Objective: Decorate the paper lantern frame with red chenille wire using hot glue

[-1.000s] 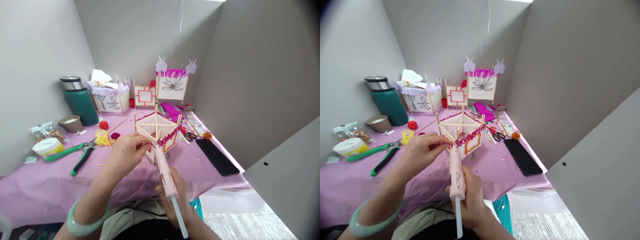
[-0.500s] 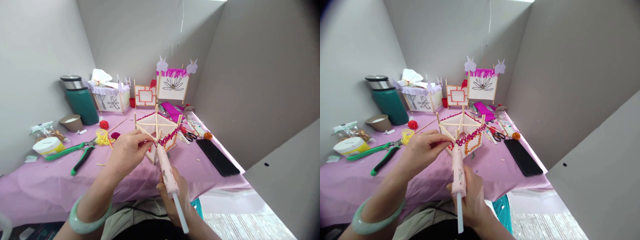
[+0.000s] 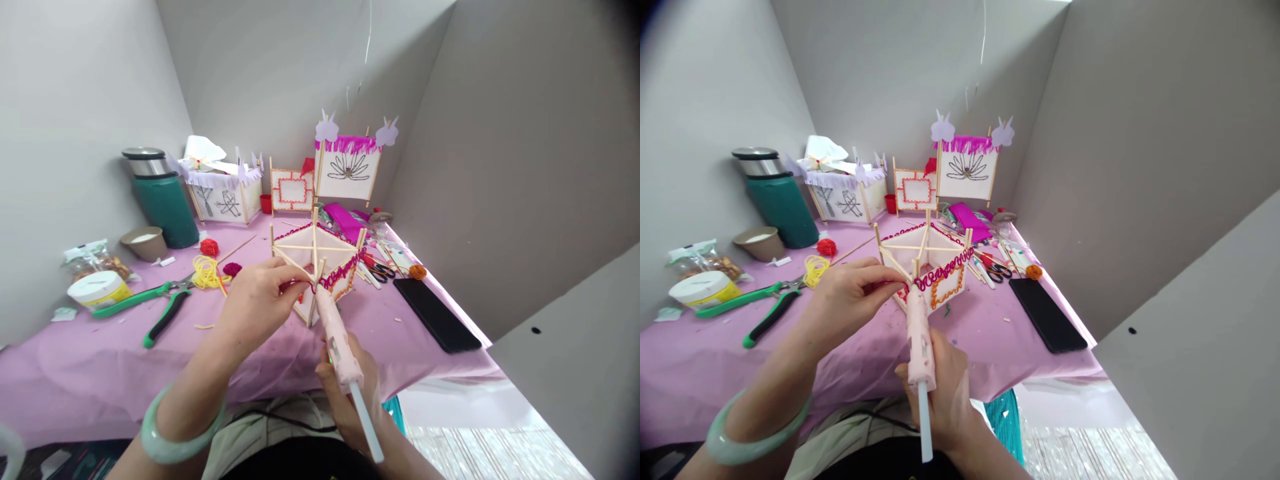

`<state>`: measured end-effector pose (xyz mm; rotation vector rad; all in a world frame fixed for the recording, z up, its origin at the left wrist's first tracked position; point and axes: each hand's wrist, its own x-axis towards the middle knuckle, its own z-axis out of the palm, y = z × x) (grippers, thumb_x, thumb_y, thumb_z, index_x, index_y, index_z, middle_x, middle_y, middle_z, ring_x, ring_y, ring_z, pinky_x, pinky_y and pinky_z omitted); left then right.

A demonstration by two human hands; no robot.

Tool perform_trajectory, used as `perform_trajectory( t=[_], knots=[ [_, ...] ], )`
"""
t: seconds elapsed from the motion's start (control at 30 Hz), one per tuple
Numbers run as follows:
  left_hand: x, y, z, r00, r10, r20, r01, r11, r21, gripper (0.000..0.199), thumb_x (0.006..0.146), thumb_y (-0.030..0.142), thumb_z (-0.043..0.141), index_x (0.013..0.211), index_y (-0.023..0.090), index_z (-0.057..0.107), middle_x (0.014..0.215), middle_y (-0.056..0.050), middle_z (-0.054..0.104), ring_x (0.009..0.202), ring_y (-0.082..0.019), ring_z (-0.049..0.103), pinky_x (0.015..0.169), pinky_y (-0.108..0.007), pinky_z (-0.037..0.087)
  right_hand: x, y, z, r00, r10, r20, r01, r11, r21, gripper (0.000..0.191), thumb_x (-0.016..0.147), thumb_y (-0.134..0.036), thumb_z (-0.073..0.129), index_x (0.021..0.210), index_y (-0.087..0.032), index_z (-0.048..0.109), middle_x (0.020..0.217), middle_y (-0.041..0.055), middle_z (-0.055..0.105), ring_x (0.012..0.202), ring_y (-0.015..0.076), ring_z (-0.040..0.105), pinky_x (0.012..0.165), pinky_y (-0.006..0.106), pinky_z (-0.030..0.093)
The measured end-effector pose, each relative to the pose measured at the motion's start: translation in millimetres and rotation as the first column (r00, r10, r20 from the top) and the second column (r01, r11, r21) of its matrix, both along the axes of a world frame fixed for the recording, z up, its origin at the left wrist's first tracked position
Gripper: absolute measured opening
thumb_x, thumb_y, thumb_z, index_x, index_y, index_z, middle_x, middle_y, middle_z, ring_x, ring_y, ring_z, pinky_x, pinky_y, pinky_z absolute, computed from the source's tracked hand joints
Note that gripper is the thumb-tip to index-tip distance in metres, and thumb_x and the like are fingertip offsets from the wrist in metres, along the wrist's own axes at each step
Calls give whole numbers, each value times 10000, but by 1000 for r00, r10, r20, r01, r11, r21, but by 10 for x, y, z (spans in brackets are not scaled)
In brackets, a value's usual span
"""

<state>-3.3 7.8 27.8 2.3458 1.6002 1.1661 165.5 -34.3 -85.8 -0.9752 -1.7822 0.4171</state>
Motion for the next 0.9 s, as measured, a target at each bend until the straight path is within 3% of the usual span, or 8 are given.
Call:
perform_trajectory(
  t=[0.7, 0.9],
  knots=[
    [4, 14, -8, 1000, -1, -12, 2, 1000, 30, 152, 812, 163, 628, 842, 248, 750, 829, 6, 711, 699, -117, 619, 613, -238, 440, 21, -4, 76, 999, -25, 41, 24, 1000, 11, 183, 885, -399, 516, 906, -217, 506, 650, -5, 595, 501, 165, 569, 452, 267, 416],
    [-3, 16, -4, 1000, -4, -18, 5, 999, 50, 144, 817, 184, 625, 841, 248, 751, 824, 2, 715, 689, -118, 624, 604, -235, 444, 25, -9, 40, 998, 51, 33, -52, 998, 21, 172, 903, -367, 475, 936, -204, 518, 685, 28, 604, 528, 178, 582, 475, 287, 439]
  ],
)
